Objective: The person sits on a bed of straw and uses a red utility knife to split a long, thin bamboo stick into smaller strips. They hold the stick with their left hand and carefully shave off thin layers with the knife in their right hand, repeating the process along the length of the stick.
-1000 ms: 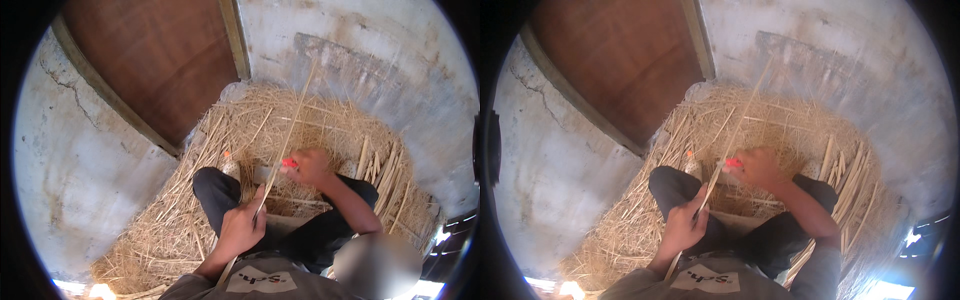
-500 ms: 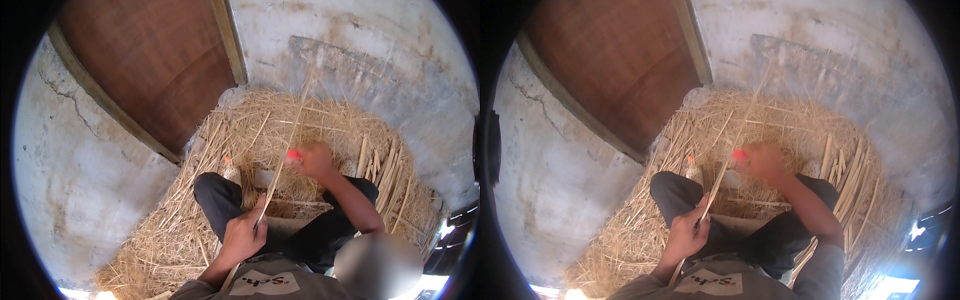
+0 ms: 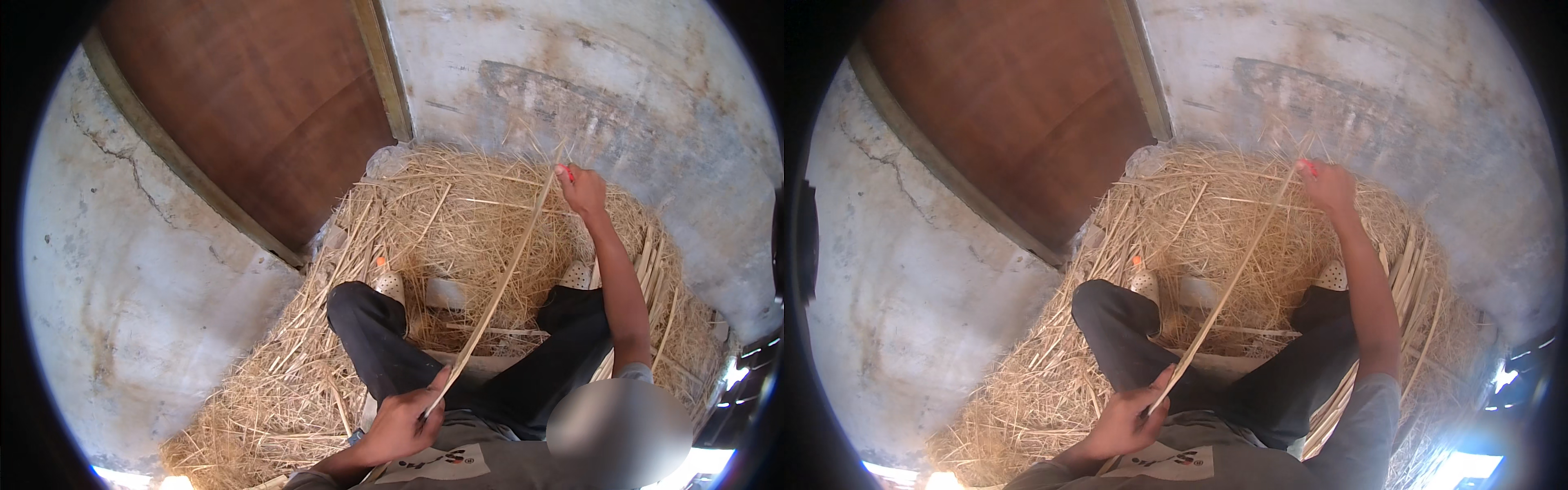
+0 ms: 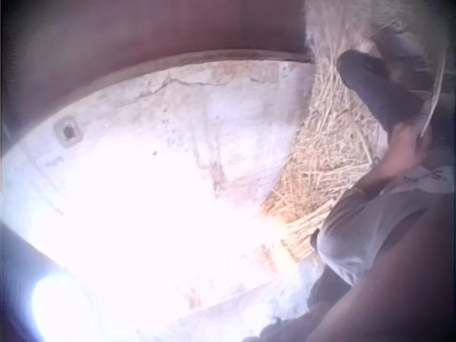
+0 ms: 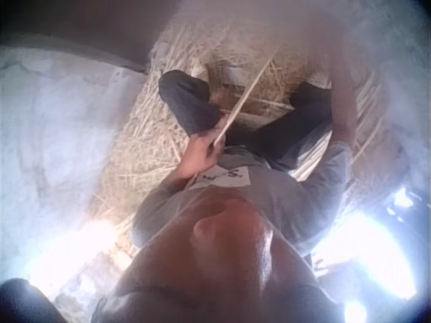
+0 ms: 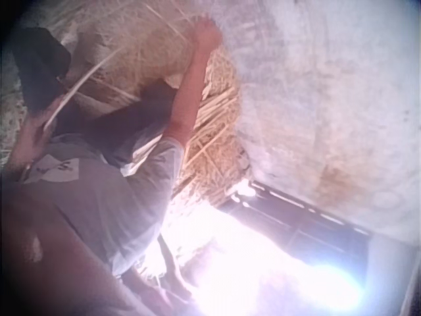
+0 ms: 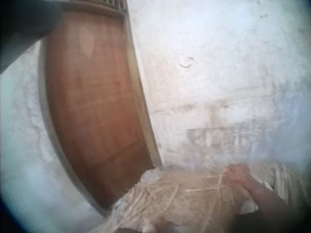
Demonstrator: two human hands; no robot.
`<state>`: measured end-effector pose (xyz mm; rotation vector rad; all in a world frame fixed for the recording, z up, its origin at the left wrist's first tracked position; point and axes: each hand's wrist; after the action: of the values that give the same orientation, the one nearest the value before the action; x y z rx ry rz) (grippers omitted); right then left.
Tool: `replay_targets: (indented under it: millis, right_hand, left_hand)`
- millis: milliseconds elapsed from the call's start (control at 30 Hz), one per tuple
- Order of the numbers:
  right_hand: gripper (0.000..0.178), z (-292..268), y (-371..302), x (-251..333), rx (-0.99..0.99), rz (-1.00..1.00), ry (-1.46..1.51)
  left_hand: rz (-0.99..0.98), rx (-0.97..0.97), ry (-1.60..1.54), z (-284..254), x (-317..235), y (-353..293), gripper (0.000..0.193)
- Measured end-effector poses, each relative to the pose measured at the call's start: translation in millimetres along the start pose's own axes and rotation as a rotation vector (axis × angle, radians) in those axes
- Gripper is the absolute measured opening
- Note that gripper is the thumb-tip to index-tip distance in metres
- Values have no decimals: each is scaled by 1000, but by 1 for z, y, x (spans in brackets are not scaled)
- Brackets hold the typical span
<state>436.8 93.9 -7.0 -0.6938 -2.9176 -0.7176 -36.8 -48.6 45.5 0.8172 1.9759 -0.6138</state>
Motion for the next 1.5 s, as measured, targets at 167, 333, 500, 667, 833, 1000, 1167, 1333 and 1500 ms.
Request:
replay_targets:
  millis: [167,333,500,667,833,1000,1167,1333,1500]
  right_hand:
    - [64,20,19,-89,-65,395,88]
    - [65,24,-30,-46,150,201,22]
    - [48,-33,-81,94,44,-328,563]
    - [56,-35,-116,128,-43,-679,455]
    - [57,-20,-95,125,-80,-539,431]
    - [58,-16,-105,135,-122,-611,366]
    - [60,-6,-50,96,-11,-289,328]
    - [60,-14,-104,136,-138,-703,354]
    - [61,-3,-67,107,-133,-470,296]
  left_hand:
    - [19,123,-143,4,16,-34,48]
    - [-287,-93,-621,12,31,6,44]
    - [-197,-139,-844,4,35,76,46]
    - [-192,-132,-869,5,27,89,46]
    - [-180,-152,-780,4,26,89,46]
    - [-196,-165,-769,2,26,85,46]
    - [-183,-136,-758,4,19,78,45]
    - [-185,-189,-741,1,23,80,46]
    - [-59,-201,-599,6,20,77,47]
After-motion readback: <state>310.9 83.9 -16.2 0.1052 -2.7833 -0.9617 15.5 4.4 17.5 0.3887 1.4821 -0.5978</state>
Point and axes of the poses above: each hand's wrist, its own y-axis towards the middle knuckle, its own z-axis out of the palm, x = y × z, and after that the axes turned 4 degrees about -y, right-handed
